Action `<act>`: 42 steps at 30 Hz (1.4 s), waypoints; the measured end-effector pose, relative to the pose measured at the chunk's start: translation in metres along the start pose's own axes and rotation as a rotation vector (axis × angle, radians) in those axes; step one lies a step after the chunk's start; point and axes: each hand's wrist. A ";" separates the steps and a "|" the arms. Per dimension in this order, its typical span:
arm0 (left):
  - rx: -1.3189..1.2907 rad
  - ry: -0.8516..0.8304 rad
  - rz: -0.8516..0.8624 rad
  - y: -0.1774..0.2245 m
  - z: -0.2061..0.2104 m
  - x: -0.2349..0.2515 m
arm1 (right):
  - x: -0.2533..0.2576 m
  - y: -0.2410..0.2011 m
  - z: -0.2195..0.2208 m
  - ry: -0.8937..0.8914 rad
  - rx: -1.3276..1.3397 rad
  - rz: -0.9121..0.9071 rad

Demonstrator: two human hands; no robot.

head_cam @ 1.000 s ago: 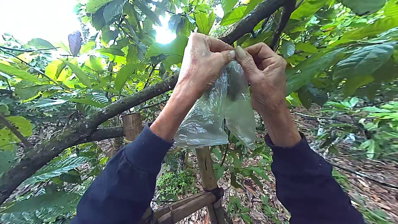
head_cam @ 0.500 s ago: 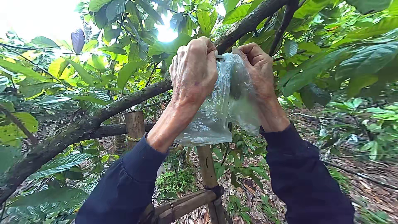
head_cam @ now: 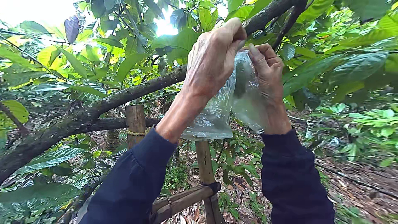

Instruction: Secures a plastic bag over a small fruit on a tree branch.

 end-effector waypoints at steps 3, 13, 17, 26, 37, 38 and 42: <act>-0.197 -0.120 -0.062 0.005 -0.007 0.006 | 0.001 0.000 0.003 -0.024 0.101 0.013; -0.061 -0.038 0.000 -0.007 0.014 0.030 | 0.014 -0.010 0.012 -0.023 -0.010 0.043; 0.062 -0.054 0.027 0.009 -0.002 0.017 | 0.054 0.013 0.007 -0.029 -0.018 -0.086; 0.038 0.056 0.024 0.005 0.033 0.035 | 0.004 -0.029 0.009 0.100 -0.218 0.120; -0.055 0.035 0.066 -0.005 0.026 0.027 | 0.001 -0.029 0.017 0.027 -0.177 0.102; -0.044 0.037 0.080 -0.008 0.027 0.030 | 0.001 -0.027 0.019 0.033 -0.159 0.078; -0.057 -0.003 0.050 -0.001 0.016 0.017 | 0.000 -0.026 0.026 0.111 -0.170 0.049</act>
Point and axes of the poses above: each hand's wrist, its own x-axis towards the middle knuckle, its own z-axis out of the palm, y = z × x, and after that the axes turned 13 degrees about x, right-handed
